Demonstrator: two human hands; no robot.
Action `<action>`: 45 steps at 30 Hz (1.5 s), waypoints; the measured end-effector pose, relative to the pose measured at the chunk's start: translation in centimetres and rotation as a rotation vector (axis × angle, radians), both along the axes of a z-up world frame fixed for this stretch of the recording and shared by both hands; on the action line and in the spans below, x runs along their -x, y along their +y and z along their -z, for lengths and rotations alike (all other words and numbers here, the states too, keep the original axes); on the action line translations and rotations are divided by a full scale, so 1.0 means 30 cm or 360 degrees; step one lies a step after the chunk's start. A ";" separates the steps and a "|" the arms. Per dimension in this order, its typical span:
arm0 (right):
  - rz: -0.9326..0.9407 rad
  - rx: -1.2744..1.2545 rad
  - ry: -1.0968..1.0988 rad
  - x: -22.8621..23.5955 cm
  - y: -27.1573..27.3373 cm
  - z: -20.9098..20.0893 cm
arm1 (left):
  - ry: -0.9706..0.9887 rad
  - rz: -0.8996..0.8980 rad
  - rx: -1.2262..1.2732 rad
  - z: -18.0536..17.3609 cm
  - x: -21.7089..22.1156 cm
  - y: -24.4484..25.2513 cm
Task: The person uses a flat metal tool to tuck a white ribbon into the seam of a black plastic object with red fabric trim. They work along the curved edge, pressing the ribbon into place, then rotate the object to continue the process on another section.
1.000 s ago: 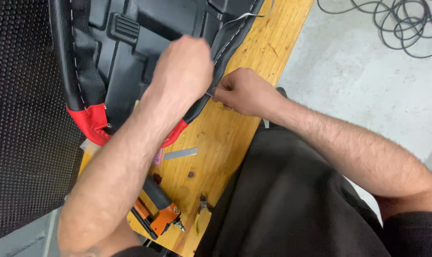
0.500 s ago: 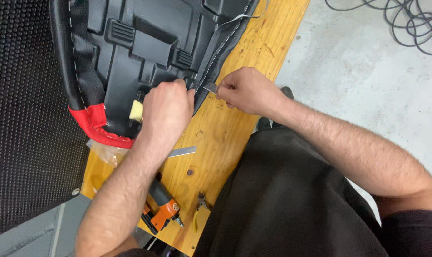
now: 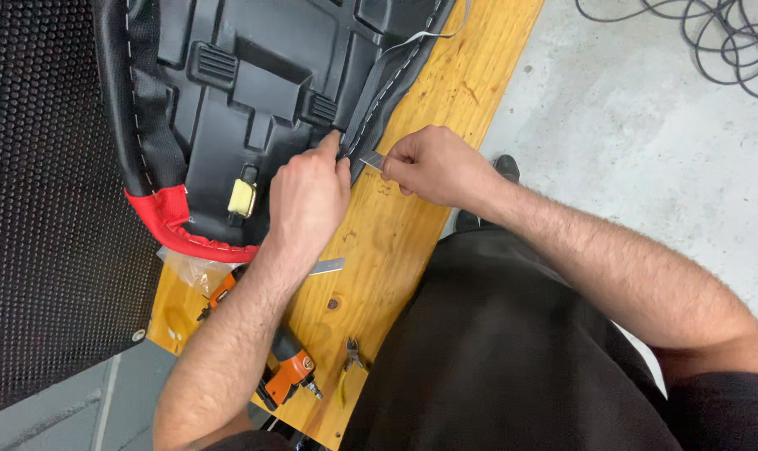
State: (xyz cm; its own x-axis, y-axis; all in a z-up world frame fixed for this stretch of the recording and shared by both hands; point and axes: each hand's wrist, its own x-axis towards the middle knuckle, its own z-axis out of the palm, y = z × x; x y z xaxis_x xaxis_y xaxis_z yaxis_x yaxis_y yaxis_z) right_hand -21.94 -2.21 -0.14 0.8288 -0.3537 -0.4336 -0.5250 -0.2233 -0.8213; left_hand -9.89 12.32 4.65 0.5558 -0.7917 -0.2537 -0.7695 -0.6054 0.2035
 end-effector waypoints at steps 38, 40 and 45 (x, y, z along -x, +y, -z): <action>-0.0066 -0.0056 -0.0072 0.024 0.036 -0.044 | 0.0107 0.0144 -0.0158 0.030 -0.146 -0.010; -0.0073 -0.0055 -0.0083 0.014 0.041 -0.040 | 0.0077 0.0148 -0.0172 0.023 -0.153 -0.021; -0.0098 0.0023 -0.0097 -0.026 0.056 -0.016 | 0.0081 0.0202 -0.0223 0.008 -0.165 -0.037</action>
